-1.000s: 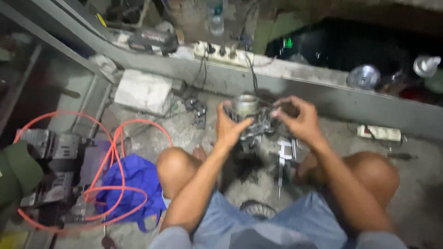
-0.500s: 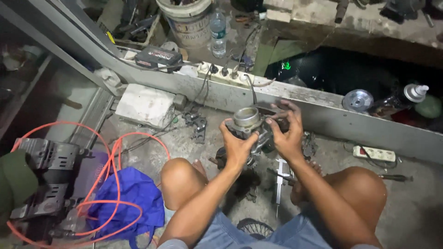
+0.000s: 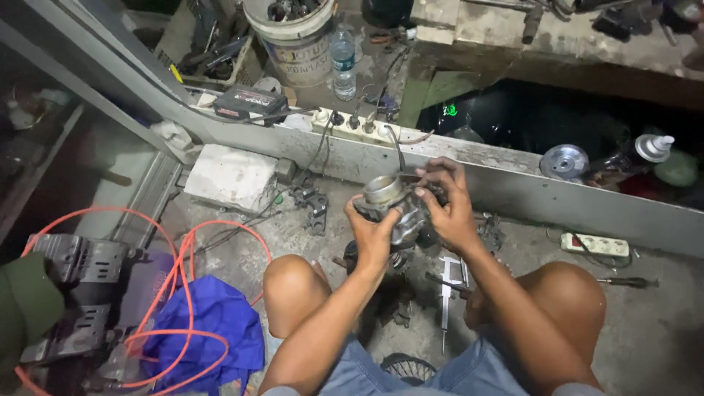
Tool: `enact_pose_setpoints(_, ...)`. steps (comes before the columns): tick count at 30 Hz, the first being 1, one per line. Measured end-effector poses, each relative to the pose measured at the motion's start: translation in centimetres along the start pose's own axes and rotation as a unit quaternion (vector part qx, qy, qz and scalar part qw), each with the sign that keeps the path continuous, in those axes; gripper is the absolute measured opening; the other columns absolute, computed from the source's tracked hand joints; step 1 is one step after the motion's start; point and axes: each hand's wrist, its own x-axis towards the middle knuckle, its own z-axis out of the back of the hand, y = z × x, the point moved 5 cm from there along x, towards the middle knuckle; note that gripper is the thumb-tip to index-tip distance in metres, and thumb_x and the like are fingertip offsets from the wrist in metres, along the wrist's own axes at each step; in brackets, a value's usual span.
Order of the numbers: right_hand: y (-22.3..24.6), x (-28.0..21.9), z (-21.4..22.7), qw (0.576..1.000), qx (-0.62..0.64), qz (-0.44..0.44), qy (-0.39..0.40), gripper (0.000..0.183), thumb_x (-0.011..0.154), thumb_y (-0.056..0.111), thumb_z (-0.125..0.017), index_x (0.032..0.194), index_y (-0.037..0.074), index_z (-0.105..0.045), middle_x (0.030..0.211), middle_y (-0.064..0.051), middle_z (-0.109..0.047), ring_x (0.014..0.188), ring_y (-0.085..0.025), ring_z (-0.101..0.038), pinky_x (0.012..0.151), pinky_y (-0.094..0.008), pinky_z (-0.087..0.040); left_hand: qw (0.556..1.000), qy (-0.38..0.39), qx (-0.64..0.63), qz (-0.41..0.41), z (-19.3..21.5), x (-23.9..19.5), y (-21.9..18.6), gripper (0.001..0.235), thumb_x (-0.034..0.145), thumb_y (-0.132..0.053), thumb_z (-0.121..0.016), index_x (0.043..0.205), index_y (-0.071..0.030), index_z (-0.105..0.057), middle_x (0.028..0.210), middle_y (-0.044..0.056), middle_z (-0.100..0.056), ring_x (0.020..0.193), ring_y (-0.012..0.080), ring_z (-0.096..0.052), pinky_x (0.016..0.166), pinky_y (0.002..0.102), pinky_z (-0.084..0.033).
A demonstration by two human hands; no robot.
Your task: Cleaning a motorcycle engine component using a spray cleaner and a brush to remove grime and buildup.
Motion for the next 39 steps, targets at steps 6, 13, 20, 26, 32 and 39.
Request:
enact_pose_setpoints(6,-0.4,-0.2,0.3,0.998,-0.047,-0.035,-0.033,0.009,0.097,0.007,-0.072,0.104,0.004,-0.066,0.123,-0.016,-0.052,0.121,-0.043,-0.066,0.108,-0.056,-0.047,0.999,0.037,0.006,0.036,-0.4,-0.2,1.2,0.085,0.071,-0.026,-0.087,0.134,-0.007,-0.034,0.12,0.022,-0.046,0.117,0.0398,-0.05,0.104,0.053,-0.039)
enact_pose_setpoints(13,-1.4,0.1,0.0,0.995,-0.045,-0.083,-0.033,0.009,0.099,0.009,-0.071,0.106,0.006,-0.067,0.101,-0.014,-0.068,0.109,-0.034,-0.07,0.099,-0.047,-0.051,1.0,0.013,-0.006,0.023,-0.5,0.5,1.3,0.084,0.07,-0.023,-0.085,0.135,-0.005,-0.034,0.116,0.023,-0.044,0.114,0.0383,-0.049,0.102,0.051,-0.038)
enact_pose_setpoints(20,0.6,-0.1,0.2,0.996,-0.039,-0.029,0.079,0.008,0.094,0.003,-0.071,0.101,0.006,-0.069,0.121,-0.016,-0.065,0.121,-0.041,-0.065,0.103,-0.055,-0.048,0.999,0.013,0.011,0.045,0.3,0.7,0.5,0.083,0.069,-0.023,-0.085,0.135,-0.005,-0.039,0.115,0.02,-0.046,0.112,0.0346,-0.05,0.099,0.047,-0.041)
enact_pose_setpoints(26,0.3,-0.5,0.4,0.997,-0.043,-0.033,0.047,0.009,0.096,0.005,-0.07,0.105,0.006,-0.071,0.126,-0.018,-0.066,0.125,-0.041,-0.063,0.105,-0.054,-0.046,0.999,0.023,0.006,0.049,0.3,0.5,0.7,0.081,0.071,-0.024,-0.085,0.136,-0.005,-0.038,0.117,0.022,-0.047,0.113,0.037,-0.05,0.099,0.05,-0.041)
enact_pose_setpoints(32,0.3,-0.6,0.8,0.999,-0.049,-0.016,0.003,0.021,0.091,0.003,-0.077,0.11,0.006,-0.072,0.125,-0.019,-0.064,0.126,-0.042,-0.061,0.107,-0.054,-0.046,0.999,0.027,0.001,0.027,-0.5,-0.1,-0.1,0.081,0.072,-0.023,-0.085,0.134,-0.005,-0.036,0.116,0.021,-0.043,0.113,0.0357,-0.047,0.099,0.051,-0.039)
enact_pose_setpoints(39,-1.9,-0.8,2.2,0.994,0.072,-0.052,-0.069,0.008,0.096,0.004,-0.076,0.096,-0.002,-0.071,0.117,-0.022,-0.066,0.117,-0.034,-0.068,0.103,-0.043,-0.052,0.999,0.034,-0.003,0.018,-0.1,0.1,0.0,0.084,0.071,-0.024,-0.086,0.134,-0.004,-0.034,0.115,0.021,-0.042,0.112,0.0349,-0.046,0.098,0.052,-0.038)
